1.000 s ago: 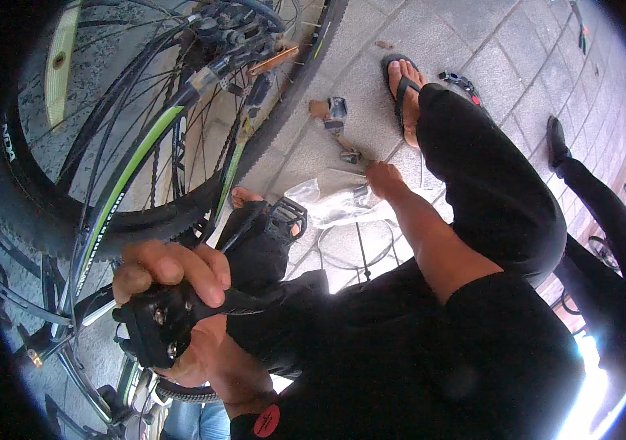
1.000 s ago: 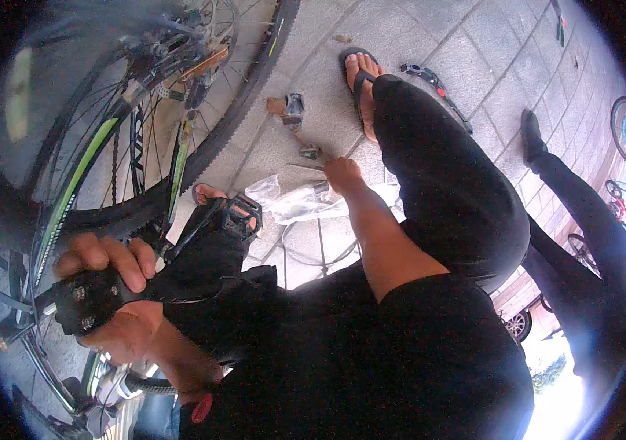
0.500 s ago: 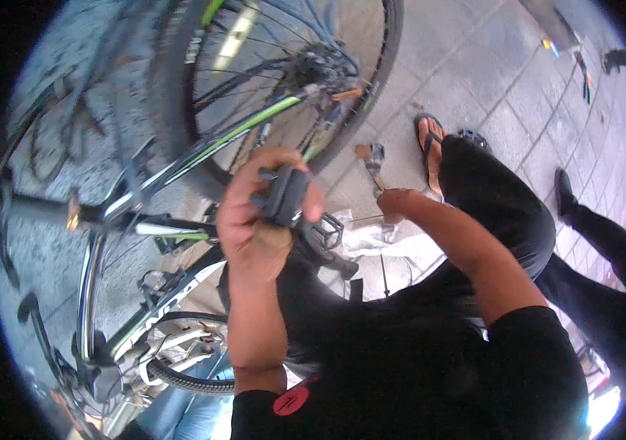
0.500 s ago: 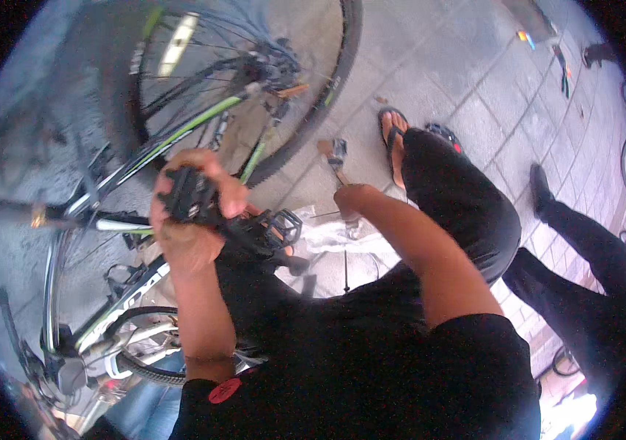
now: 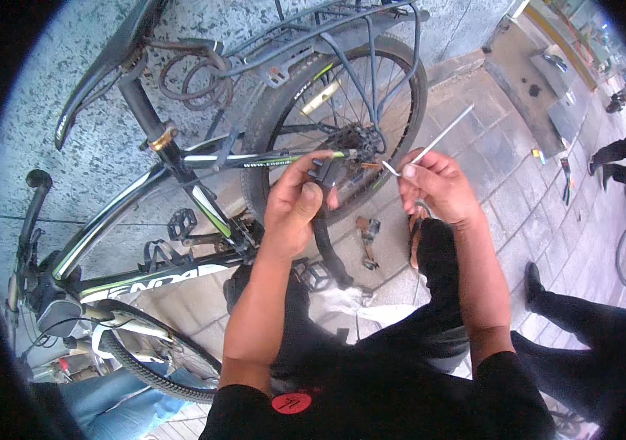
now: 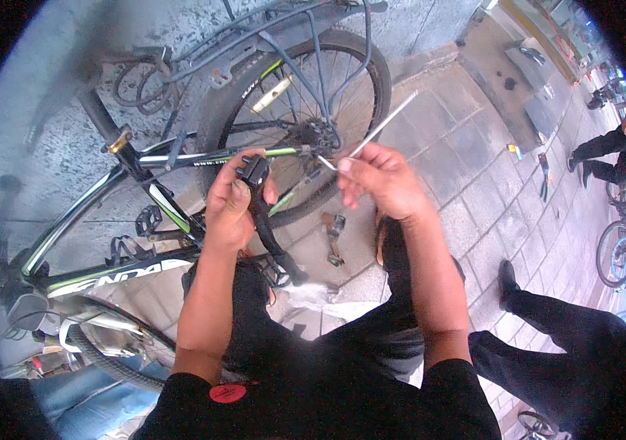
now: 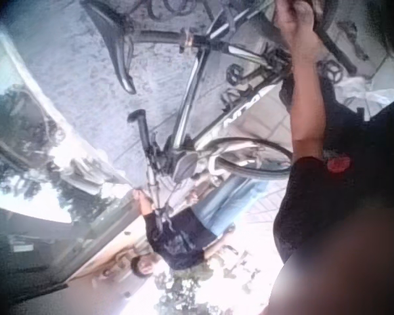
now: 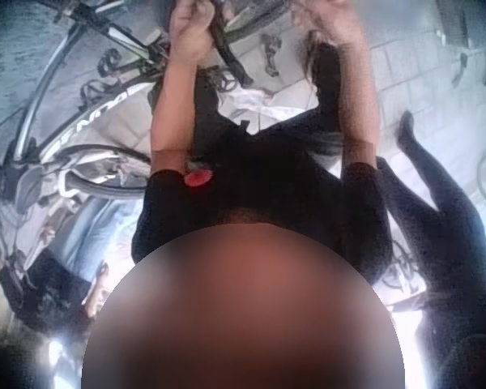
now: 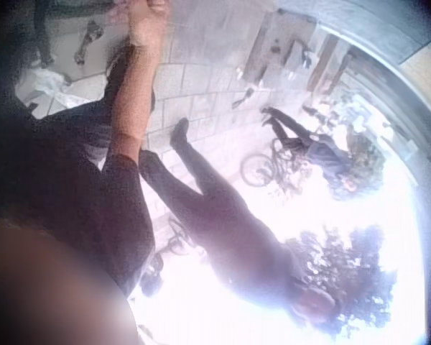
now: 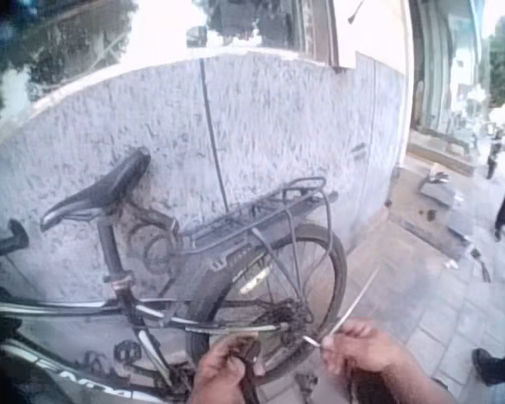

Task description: The person sits on the sidewalk and works on the rear derailleur of a bicycle. They use a rag to wipe the derailleur, then use an Allen key and a chain tool to adjust and remove parts of the drivetrain.

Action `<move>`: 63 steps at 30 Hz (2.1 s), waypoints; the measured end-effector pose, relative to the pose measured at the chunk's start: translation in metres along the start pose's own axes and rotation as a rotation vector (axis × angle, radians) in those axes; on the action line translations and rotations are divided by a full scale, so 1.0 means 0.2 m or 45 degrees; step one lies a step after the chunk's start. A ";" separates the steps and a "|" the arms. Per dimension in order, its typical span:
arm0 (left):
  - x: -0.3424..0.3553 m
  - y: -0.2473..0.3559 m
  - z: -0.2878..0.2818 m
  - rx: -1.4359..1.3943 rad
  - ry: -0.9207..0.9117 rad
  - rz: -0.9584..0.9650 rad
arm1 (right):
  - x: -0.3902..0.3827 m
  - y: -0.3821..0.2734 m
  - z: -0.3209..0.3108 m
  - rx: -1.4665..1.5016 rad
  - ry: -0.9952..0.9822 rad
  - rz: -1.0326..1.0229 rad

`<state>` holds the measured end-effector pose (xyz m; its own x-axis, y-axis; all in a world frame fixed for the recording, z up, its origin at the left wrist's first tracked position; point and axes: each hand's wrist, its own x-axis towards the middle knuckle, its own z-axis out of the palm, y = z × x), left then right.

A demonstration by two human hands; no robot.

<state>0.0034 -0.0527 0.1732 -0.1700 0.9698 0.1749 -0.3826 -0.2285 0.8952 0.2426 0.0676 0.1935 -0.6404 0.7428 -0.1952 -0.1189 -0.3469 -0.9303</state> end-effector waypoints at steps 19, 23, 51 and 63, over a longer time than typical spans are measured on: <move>0.07 -0.09 0.08 -0.295 0.054 -0.110 | 0.02 0.04 0.24 0.501 -0.229 0.078; 0.07 -0.12 0.08 -0.231 0.079 -0.092 | 0.02 0.08 0.24 0.565 -0.261 0.080; -0.03 -0.17 0.18 0.649 -0.001 -0.119 | 0.22 0.09 0.19 1.047 0.566 0.168; -0.07 -0.29 0.19 0.646 0.167 0.033 | 0.23 0.04 0.30 0.722 0.758 0.003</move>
<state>0.0623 -0.0494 0.1349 -0.2981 0.9381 0.1761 0.1058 -0.1509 0.9829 0.1667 0.0653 0.1961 -0.1501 0.8657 -0.4776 -0.5853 -0.4671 -0.6628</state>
